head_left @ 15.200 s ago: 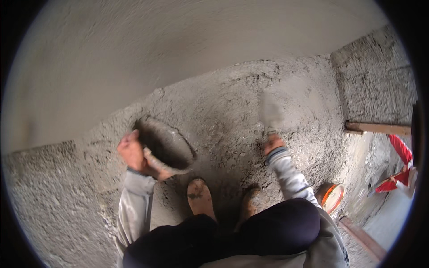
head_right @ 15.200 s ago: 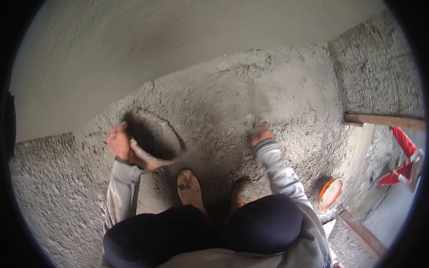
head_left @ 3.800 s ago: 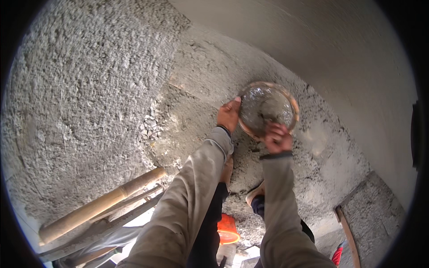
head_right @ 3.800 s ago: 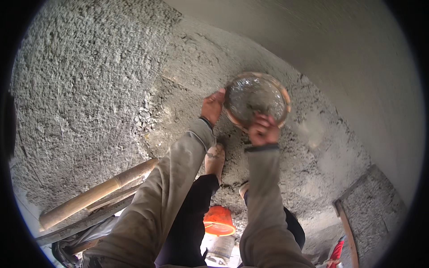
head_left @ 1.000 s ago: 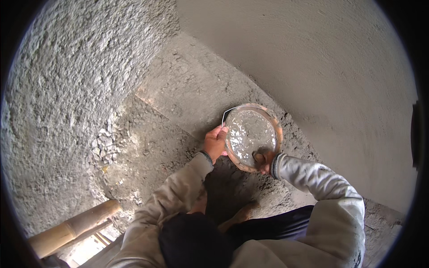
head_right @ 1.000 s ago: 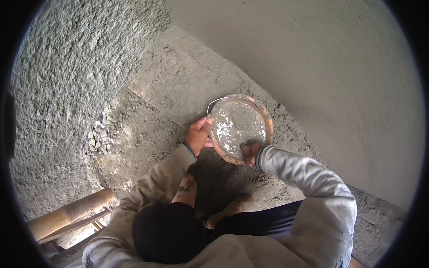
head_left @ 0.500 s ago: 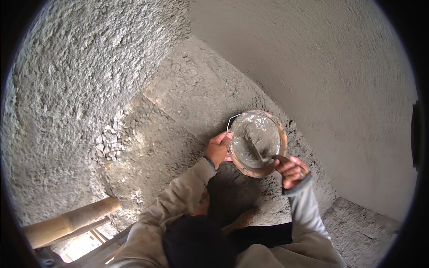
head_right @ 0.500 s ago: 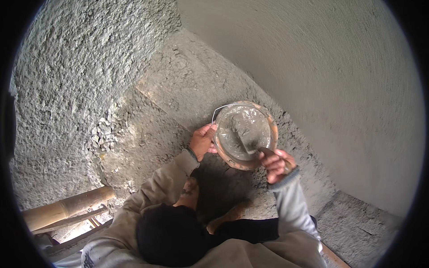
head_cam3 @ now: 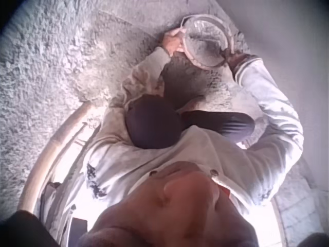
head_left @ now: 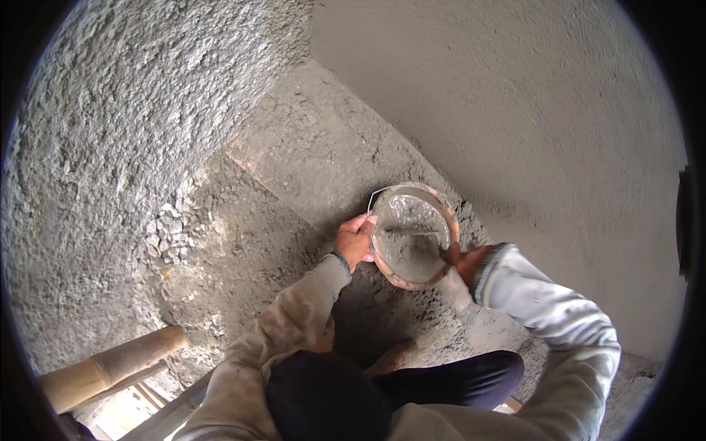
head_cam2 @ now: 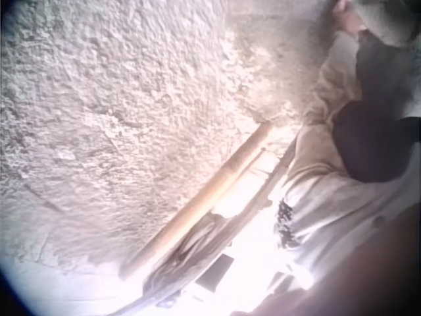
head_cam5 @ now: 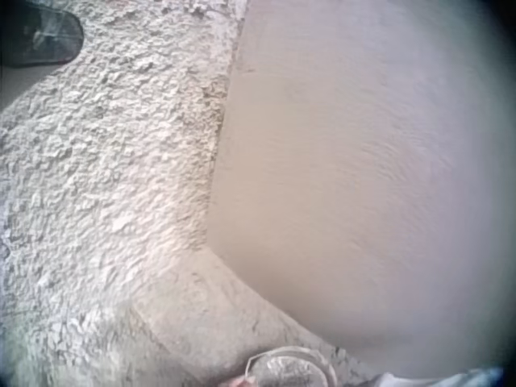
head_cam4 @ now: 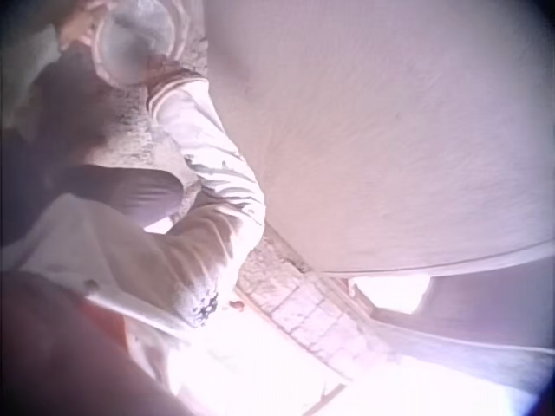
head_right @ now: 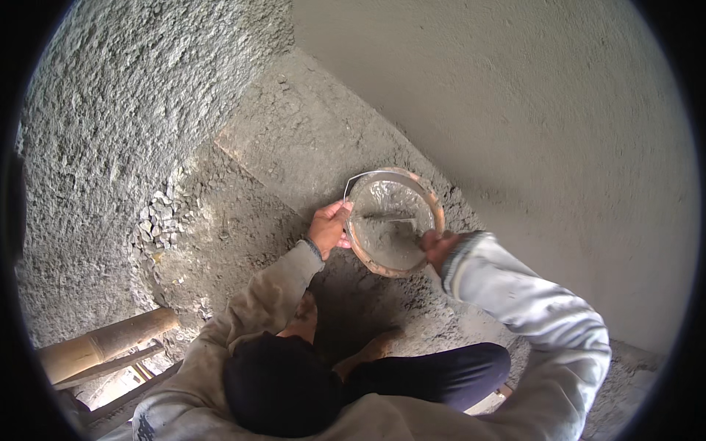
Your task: The person applies wet concrete to a wall using a trowel, taking the material from a small bucket and smoothing it over the surface around a wooden frame.
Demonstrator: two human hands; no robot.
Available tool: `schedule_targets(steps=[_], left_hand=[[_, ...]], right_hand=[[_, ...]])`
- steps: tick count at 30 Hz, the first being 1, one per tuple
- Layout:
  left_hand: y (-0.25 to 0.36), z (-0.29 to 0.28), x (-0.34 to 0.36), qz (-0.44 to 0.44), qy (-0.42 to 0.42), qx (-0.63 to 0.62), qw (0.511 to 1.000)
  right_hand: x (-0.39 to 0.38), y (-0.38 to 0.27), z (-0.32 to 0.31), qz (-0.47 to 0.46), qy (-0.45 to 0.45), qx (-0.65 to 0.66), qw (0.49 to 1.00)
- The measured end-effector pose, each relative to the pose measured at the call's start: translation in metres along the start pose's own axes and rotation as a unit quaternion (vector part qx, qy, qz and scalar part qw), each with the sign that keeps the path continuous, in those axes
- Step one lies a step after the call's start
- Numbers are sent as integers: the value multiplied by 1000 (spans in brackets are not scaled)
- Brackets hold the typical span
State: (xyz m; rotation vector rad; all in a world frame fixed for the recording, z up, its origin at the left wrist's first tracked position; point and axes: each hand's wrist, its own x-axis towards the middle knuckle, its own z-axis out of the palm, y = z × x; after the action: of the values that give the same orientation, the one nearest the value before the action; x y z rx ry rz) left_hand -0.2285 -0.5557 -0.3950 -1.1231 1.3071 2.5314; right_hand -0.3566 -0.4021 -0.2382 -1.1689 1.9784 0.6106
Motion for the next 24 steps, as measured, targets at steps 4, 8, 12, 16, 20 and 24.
schedule_targets(steps=[4, 8, 12, 16, 20, 24], left_hand=[[3, 5, -1, -9, 0, -1, 1000], [-2, 8, 0, 34, 37, 39, 998], [-1, 1, 6, 18, 19, 16, 1000], [0, 0, 8, 12, 8, -1, 1000], [6, 2, 8, 12, -19, -6, 1000], [0, 5, 8, 1, 2, -6, 1000]], right_hand=[[13, 15, -35, 50, -40, -51, 997], [62, 31, 13, 86, -99, 107, 986], [47, 49, 66, 114, -148, 329, 926], [-14, 30, 35, 31, -82, 90, 992], [2, 49, 86, 155, -84, 96, 980], [15, 11, 91, 161, -81, 636, 750]])
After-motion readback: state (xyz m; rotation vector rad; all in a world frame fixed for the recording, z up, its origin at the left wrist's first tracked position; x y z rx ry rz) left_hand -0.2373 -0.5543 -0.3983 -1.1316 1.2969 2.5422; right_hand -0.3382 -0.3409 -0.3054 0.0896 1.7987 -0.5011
